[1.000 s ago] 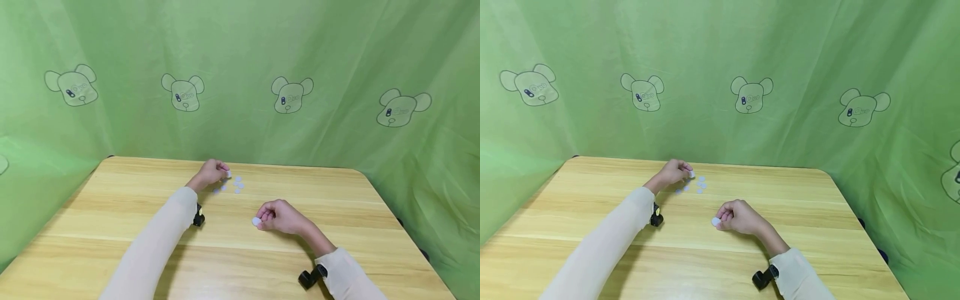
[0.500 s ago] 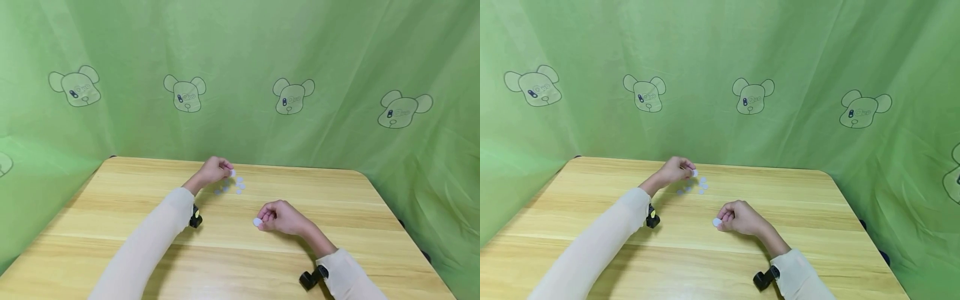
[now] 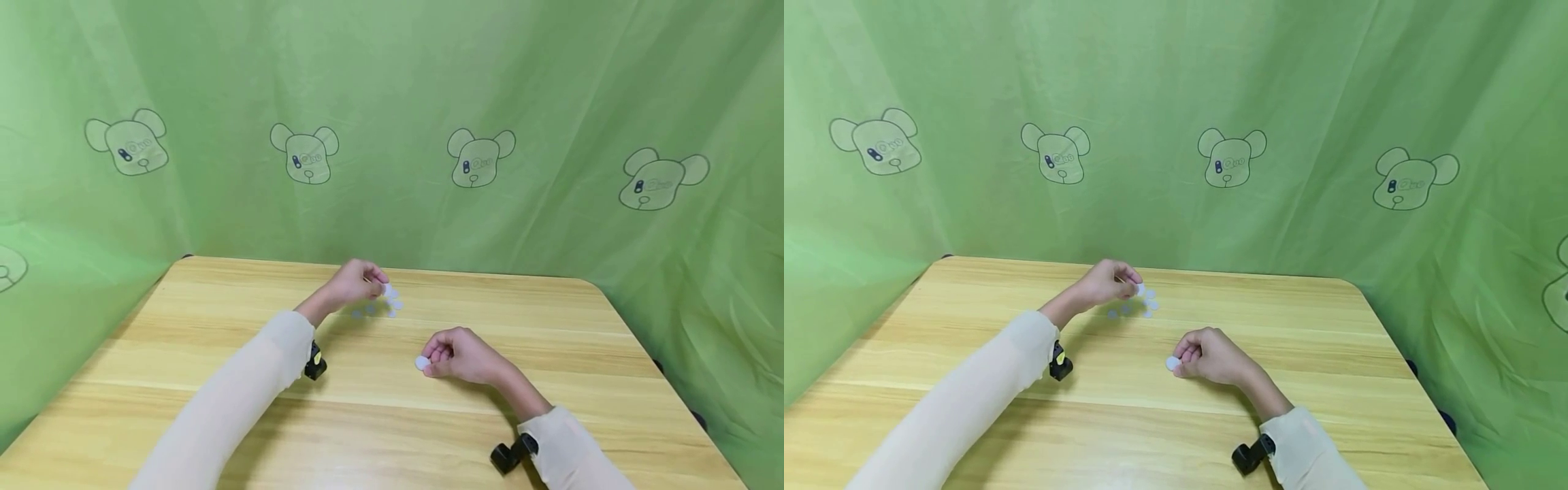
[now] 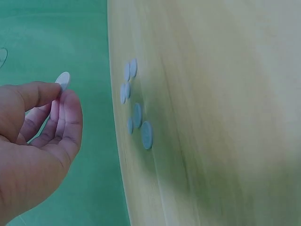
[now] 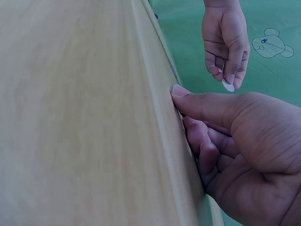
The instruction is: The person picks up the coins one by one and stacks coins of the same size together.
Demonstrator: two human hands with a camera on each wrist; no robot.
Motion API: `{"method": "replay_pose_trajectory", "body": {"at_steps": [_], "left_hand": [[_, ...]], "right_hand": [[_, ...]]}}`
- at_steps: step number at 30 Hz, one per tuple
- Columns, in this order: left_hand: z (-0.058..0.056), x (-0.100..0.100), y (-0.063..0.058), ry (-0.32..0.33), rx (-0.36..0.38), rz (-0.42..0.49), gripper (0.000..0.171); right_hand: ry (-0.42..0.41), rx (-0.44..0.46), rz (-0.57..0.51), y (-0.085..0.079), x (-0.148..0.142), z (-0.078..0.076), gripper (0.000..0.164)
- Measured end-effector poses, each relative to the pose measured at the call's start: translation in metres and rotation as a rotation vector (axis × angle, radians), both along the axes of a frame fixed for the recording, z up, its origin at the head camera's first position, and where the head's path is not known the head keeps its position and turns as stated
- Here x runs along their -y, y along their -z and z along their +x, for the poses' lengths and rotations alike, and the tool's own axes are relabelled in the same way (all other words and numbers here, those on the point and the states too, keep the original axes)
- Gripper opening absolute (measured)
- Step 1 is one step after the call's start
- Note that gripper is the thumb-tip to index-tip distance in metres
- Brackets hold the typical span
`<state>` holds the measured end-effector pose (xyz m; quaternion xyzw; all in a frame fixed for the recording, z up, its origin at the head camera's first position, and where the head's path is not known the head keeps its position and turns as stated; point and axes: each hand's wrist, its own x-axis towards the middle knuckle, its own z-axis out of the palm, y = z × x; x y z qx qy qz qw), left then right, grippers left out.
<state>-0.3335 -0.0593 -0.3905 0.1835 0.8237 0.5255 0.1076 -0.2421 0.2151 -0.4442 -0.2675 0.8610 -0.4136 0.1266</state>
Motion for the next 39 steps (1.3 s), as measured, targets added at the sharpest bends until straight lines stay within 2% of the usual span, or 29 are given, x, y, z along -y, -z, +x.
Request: {"method": "replay_pose_trajectory", "body": {"at_steps": [6, 18, 34, 39], "left_hand": [[0.006, -0.002, 0.002, 0.036, -0.040, -0.057, 0.020], [0.021, -0.002, 0.004, 0.065, -0.105, -0.105, 0.018], [0.034, -0.007, 0.014, 0.099, -0.124, -0.120, 0.012], [0.039, -0.011, 0.016, 0.127, -0.122, -0.138, 0.013]], "right_hand": [[-0.001, 0.000, -0.004, 0.000, 0.001, -0.001, 0.019], [-0.005, 0.007, 0.003, 0.000, 0.001, 0.000, 0.018], [0.002, 0.006, 0.011, -0.001, 0.001, 0.000, 0.018], [0.000, 0.004, 0.012, -0.001, 0.001, 0.001, 0.017]]}}
